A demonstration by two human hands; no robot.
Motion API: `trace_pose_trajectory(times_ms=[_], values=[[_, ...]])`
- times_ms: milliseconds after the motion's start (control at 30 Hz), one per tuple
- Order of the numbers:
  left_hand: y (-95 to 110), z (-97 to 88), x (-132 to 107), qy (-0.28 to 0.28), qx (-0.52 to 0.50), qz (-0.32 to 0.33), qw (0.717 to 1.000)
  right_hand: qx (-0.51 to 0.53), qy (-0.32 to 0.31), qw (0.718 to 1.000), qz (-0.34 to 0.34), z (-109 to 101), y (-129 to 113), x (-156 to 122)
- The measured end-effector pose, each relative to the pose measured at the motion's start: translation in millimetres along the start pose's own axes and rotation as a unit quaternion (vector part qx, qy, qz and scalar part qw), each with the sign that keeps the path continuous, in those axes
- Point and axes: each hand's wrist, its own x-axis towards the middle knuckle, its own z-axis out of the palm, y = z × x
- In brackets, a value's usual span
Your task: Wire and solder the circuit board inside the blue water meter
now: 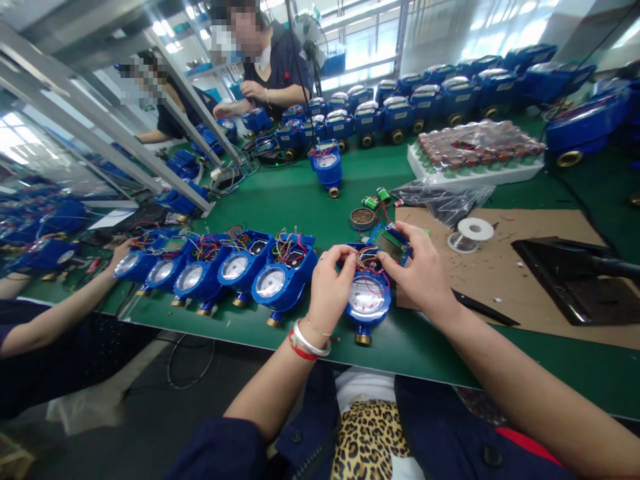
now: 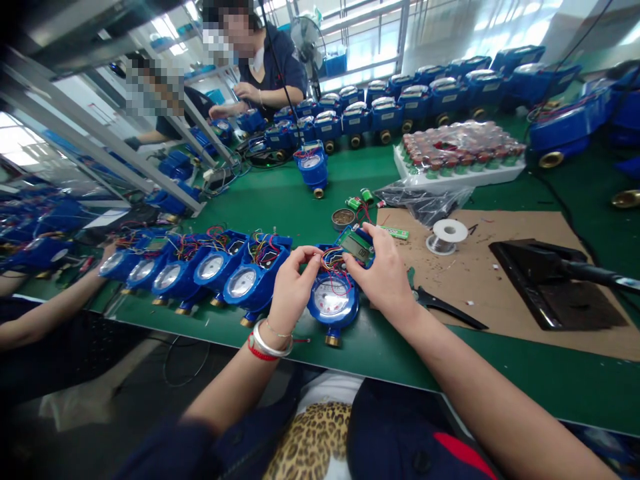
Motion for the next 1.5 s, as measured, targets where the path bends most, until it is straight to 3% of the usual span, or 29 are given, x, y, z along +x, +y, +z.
trace_pose_trajectory(times_ms=[233, 933, 1200, 1333, 1500], values=[[7.4, -3.4, 1.7, -0.039, 0.054, 0.019, 0.998, -0.003, -0.004, 1.0, -0.009, 0.9, 2.7, -1.0], [1.6, -19.3, 8.7, -0.095, -0.048, -0.05, 0.993, -0.006, -0.003, 1.0, -0.012, 1.9, 1.9, -1.4], [11.2, -20.1, 7.9, -0.126, -0.205, -0.127, 0.962, -0.006, 0.005, 1.0, -0.024, 0.1, -5.1, -1.4], [16.8, -22.3, 8.3, -0.118, -0.254, -0.139, 0.95, -0.002, 0.006, 1.0, -0.025, -1.6, -8.4, -0.6], [15.3, -24.4, 7.9, -0.096, -0.202, -0.119, 0.967, 0.003, 0.002, 1.0, -0.016, -1.9, -7.3, 0.1]])
